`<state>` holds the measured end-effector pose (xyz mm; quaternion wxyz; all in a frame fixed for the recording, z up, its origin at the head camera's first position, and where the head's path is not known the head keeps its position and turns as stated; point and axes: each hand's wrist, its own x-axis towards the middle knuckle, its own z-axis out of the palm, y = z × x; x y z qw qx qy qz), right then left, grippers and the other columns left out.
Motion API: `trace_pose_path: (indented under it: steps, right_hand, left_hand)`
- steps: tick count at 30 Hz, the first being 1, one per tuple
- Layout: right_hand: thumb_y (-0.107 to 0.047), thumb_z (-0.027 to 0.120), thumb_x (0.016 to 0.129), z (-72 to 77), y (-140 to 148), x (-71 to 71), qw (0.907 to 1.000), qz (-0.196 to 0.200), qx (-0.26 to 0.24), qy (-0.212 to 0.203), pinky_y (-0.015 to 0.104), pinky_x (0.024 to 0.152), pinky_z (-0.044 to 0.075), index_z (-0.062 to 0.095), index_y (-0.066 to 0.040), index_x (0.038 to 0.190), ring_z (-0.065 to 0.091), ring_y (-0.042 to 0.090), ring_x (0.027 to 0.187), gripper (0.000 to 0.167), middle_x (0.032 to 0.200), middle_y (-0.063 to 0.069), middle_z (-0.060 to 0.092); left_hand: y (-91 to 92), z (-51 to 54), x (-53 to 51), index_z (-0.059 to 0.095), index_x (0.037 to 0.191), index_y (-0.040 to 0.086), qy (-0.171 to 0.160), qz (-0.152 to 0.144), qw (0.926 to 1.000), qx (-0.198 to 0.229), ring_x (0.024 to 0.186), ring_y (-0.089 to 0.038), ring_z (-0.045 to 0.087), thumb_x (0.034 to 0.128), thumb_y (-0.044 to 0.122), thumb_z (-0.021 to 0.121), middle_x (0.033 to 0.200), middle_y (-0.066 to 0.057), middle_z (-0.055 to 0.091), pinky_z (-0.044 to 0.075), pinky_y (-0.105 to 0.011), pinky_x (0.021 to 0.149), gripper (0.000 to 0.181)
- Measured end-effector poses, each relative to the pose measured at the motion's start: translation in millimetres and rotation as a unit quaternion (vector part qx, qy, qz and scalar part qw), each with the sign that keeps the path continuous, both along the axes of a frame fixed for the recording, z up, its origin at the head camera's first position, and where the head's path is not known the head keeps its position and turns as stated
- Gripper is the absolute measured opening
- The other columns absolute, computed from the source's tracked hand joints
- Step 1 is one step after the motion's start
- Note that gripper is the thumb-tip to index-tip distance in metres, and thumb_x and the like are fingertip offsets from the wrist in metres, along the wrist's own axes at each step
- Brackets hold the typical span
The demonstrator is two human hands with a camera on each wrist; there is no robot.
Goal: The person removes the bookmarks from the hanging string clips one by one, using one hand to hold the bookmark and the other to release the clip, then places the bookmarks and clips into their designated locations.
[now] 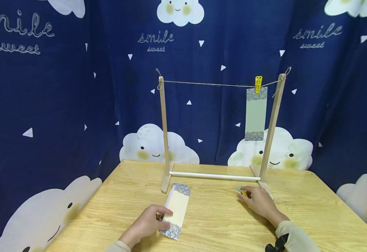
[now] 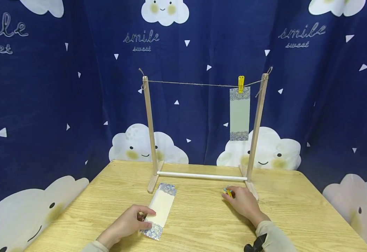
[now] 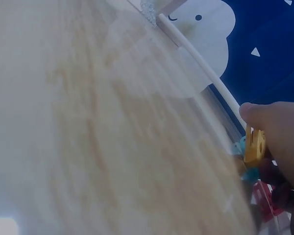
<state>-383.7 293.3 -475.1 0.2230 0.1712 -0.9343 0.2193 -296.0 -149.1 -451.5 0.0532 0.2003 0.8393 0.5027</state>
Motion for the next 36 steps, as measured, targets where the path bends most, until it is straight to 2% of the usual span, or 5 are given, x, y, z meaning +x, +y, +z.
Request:
trace_pose_path:
  steps: [6, 11, 22, 28, 36]
  right_hand:
    - [-0.032, 0.081, 0.092, 0.9, 0, 0.9, 0.9999, 0.006, 0.009, 0.009, 0.037, 0.064, 0.057, 0.078, -0.002, 0.117, 0.065, 0.016, 0.074, 0.038, 0.104, 0.007, 0.076]
    - [-0.03, 0.082, 0.091, 2.0, 0, 3.0, 0.9996, 0.016, 0.02, 0.013, 0.051, 0.078, 0.06, 0.078, -0.001, 0.114, 0.07, 0.032, 0.096, 0.037, 0.106, 0.012, 0.075]
    - [-0.032, 0.081, 0.092, 2.5, -1, 5.0, 0.9995, 0.004, 0.026, -0.017, 0.049, 0.079, 0.06, 0.078, -0.005, 0.116, 0.07, 0.029, 0.096, 0.036, 0.109, 0.009, 0.074]
    - [-0.03, 0.082, 0.091, 3.0, -3, 3.9, 0.9993, 0.004, 0.034, -0.017, 0.036, 0.066, 0.051, 0.08, -0.01, 0.11, 0.056, 0.013, 0.076, 0.028, 0.088, -0.005, 0.065]
    - [-0.028, 0.084, 0.089, 2.5, -7, 5.3, 0.9993, 0.002, 0.037, -0.008, 0.031, 0.057, 0.039, 0.08, -0.012, 0.104, 0.045, 0.011, 0.066, 0.022, 0.075, -0.007, 0.051]
  left_hand:
    - [0.7, 4.8, 2.1, 0.078, 0.114, 0.007, 0.094, -0.019, 0.9903, -0.1, 0.069, -0.009, 0.049, 0.0871, 0.012, 0.082, 0.082, 0.002, 0.056, 0.045, -0.025, 0.06, 0.028]
    - [0.0, 8.1, 1.4, 0.079, 0.114, 0.006, 0.126, -0.041, 0.9827, -0.13, 0.064, -0.004, 0.046, 0.0892, 0.013, 0.077, 0.079, 0.008, 0.054, 0.042, -0.022, 0.055, 0.025]
    - [-1.4, 10.2, 0.9, 0.079, 0.116, 0.009, 0.107, -0.075, 0.9824, -0.133, 0.069, -0.006, 0.045, 0.0932, 0.014, 0.077, 0.084, 0.003, 0.054, 0.042, -0.022, 0.056, 0.024]
    - [-4.7, 8.2, 3.1, 0.079, 0.118, 0.012, 0.1, -0.068, 0.9816, -0.148, 0.072, -0.009, 0.042, 0.0943, 0.017, 0.077, 0.087, 0.001, 0.051, 0.037, -0.023, 0.056, 0.024]
    - [-7.9, 7.1, 5.1, 0.08, 0.117, 0.015, 0.084, -0.059, 0.9823, -0.157, 0.074, -0.012, 0.041, 0.0954, 0.021, 0.077, 0.092, -0.001, 0.05, 0.035, -0.024, 0.057, 0.023]
